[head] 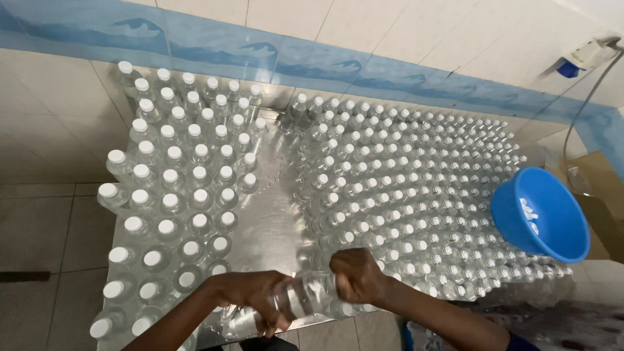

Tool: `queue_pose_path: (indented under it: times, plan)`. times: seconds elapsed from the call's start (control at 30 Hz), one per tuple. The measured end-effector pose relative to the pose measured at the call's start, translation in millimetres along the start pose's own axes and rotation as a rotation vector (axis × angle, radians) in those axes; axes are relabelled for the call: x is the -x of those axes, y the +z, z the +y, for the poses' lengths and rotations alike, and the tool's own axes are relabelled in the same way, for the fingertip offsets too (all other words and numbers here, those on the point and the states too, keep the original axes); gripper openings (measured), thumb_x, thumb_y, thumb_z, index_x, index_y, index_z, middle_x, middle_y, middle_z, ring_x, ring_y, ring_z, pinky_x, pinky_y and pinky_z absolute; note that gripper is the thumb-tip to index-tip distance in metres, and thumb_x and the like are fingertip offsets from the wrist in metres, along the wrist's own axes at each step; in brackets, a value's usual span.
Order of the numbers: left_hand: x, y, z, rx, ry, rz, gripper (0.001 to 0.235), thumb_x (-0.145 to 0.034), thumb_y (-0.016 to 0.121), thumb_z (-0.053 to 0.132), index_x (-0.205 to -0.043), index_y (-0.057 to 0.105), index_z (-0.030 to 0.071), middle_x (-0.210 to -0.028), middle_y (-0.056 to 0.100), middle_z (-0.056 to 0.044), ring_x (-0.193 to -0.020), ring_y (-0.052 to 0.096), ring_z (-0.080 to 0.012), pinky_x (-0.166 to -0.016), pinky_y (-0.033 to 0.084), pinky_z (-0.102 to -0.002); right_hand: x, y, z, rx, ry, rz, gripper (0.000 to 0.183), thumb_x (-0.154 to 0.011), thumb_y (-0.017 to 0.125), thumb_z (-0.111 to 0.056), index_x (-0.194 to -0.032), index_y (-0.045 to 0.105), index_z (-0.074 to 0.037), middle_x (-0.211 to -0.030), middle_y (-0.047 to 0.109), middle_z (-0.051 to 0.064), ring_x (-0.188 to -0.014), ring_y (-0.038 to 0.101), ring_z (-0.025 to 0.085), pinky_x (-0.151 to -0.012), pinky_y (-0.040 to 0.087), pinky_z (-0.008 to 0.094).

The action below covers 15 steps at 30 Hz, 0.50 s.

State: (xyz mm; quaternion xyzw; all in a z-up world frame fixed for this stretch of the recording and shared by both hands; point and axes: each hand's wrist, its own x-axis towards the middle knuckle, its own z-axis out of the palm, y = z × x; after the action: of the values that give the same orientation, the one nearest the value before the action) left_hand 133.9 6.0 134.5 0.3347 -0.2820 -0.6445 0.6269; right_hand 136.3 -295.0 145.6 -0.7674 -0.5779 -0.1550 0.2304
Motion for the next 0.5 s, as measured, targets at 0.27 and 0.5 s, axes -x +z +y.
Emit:
queue_pose_path:
  times: [0.27, 0.5]
  plan:
    - [-66.4, -5.2, 24.3, -1.218, -0.484, 0.931, 0.075, -0.09, 0.072, 0.003, -0.158, 0.039, 0.0, -0.093, 0.076, -0.012, -0.078, 0.075, -0.0324, -0.066, 0.058, -0.047, -8.4, 13.9, 57.9, -1.027, 1.806, -0.226, 0.029, -0.106, 0.036, -0.028, -0.082, 0.027, -0.014, -0.054, 0.02, 0.003, -0.047, 0.014, 0.017, -0.05, 0.015, 0.04]
    - [-102.6, -35.4, 13.2, -2.337, -0.719, 0.994, 0.046, -0.113, 0.055, 0.024, -0.147, 0.052, -0.007, -0.103, 0.079, -0.028, -0.082, 0.079, -0.0362, -0.07, 0.067, -0.049, 8.6, 15.0, 133.7, -1.431, 1.773, -0.714, 0.075, -0.122, 0.024, -0.06, -0.067, 0.048, -0.015, -0.054, 0.036, -0.007, -0.041, 0.027, 0.007, -0.037, 0.024, 0.023]
